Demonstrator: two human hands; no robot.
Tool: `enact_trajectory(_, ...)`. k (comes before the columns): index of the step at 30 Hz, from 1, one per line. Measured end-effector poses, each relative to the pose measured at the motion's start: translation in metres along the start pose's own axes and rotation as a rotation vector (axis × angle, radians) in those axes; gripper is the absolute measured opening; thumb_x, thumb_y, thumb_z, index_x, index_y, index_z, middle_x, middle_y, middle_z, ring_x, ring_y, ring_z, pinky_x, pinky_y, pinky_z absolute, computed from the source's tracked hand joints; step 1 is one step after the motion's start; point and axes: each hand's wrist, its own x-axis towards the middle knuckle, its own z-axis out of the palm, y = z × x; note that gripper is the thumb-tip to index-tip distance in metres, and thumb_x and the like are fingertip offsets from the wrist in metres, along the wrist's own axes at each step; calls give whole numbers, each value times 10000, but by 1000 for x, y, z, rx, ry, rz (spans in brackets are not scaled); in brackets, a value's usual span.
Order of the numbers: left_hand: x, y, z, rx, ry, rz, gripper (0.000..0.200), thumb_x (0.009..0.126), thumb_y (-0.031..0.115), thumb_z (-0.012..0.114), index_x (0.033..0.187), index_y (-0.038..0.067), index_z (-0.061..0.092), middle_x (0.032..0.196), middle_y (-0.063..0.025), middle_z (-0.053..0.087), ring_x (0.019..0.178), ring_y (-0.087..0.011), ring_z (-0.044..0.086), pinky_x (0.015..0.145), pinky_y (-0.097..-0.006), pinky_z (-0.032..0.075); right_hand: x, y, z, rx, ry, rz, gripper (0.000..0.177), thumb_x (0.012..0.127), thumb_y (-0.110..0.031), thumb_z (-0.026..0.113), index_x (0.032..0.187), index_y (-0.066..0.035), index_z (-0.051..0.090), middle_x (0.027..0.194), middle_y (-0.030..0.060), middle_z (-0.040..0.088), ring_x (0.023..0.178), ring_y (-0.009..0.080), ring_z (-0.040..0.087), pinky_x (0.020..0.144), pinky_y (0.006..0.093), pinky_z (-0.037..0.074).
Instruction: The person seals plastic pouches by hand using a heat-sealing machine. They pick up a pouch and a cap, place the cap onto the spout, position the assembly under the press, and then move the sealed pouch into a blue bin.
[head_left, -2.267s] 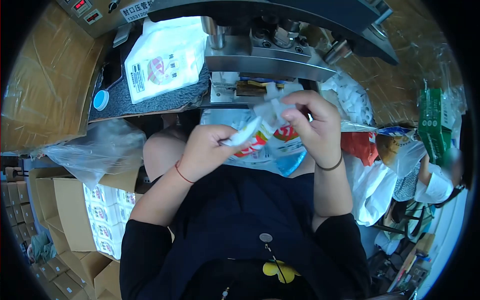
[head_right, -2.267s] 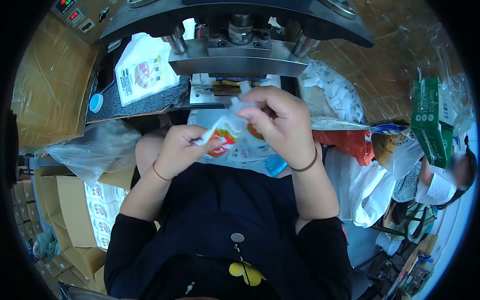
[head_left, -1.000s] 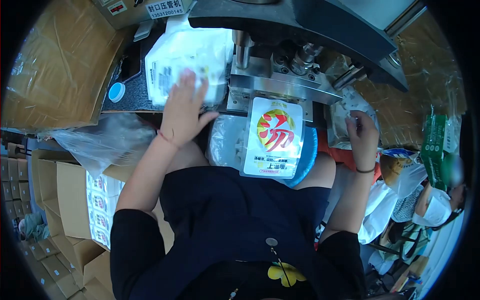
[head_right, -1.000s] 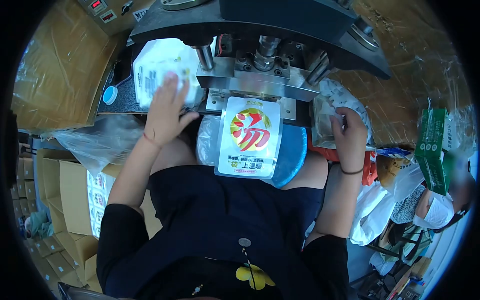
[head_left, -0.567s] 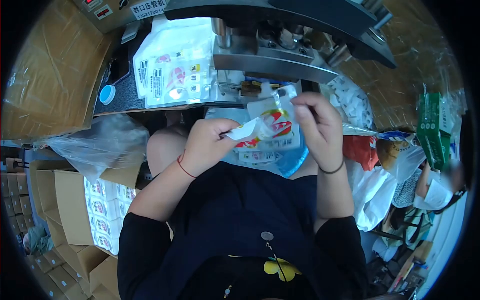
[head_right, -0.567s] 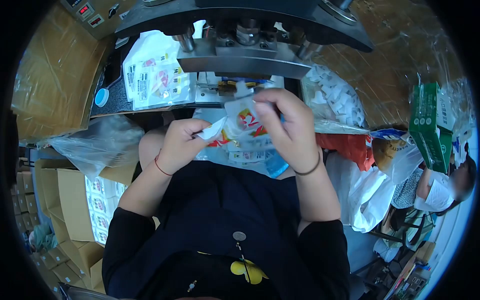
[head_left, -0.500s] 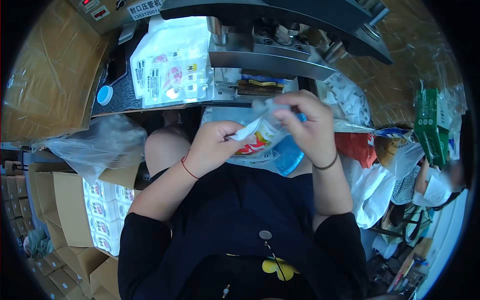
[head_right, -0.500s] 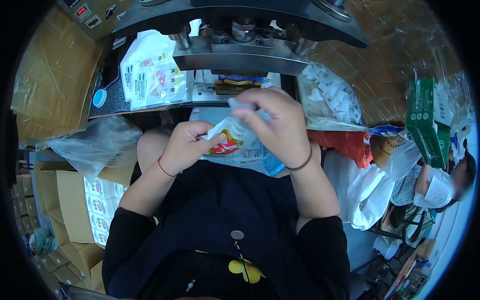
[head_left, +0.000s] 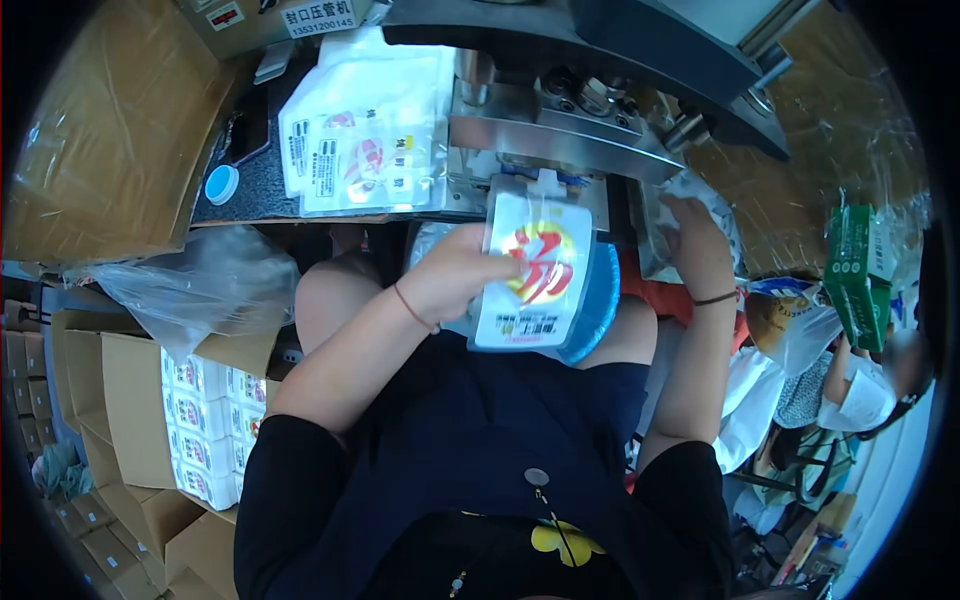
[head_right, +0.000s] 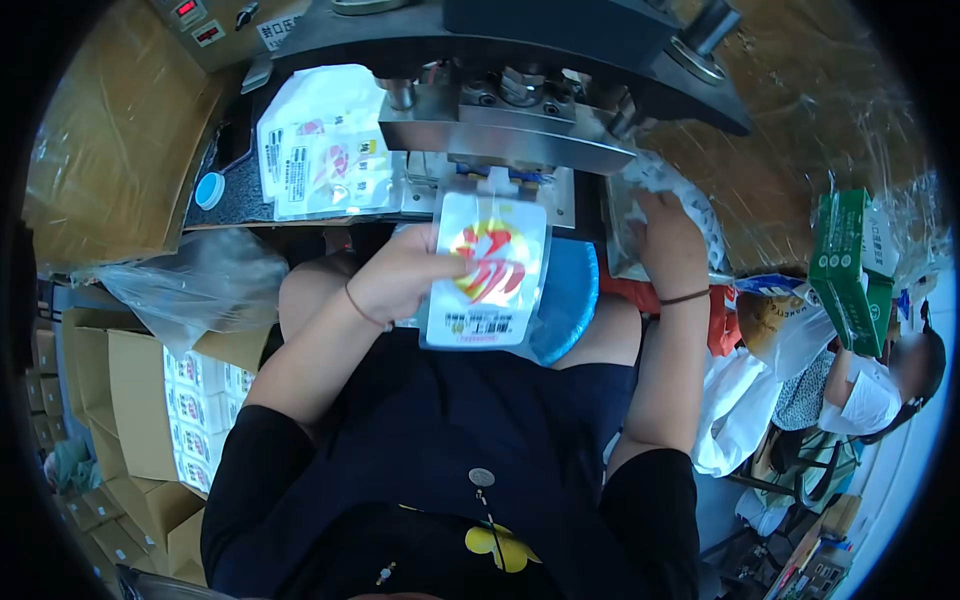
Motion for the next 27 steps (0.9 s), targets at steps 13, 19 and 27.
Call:
enact_trajectory(13,-49,38,-94,2016,585,844,511,911,138,661,1380,-5,516,1302,-250,596,1203,-452,578,1004,-481,478,-23,6,-13,340,123,127,268,862,0,682,1122,3,615,1033,169,670,875,363,655,793,418,532)
enact_trajectory(19,-62,27,-52,802,485,532,177,928,29,647,1080,-23,721,943,-90,737,808,-102,666,718,-275,530,-21,-67,-6,543,136,-187,186,952,-124,645,1094,-3,645,1012,162,668,896,315,657,796,395,516)
enact_trajectory(27,-42,1,22,824,222,167,222,971,201,692,1020,-9,744,852,-76,732,756,-53,624,673,-247,509,-4,-130,-18,752,185,-257,126,922,-139,687,892,-17,700,876,107,716,847,302,641,756,375,511)
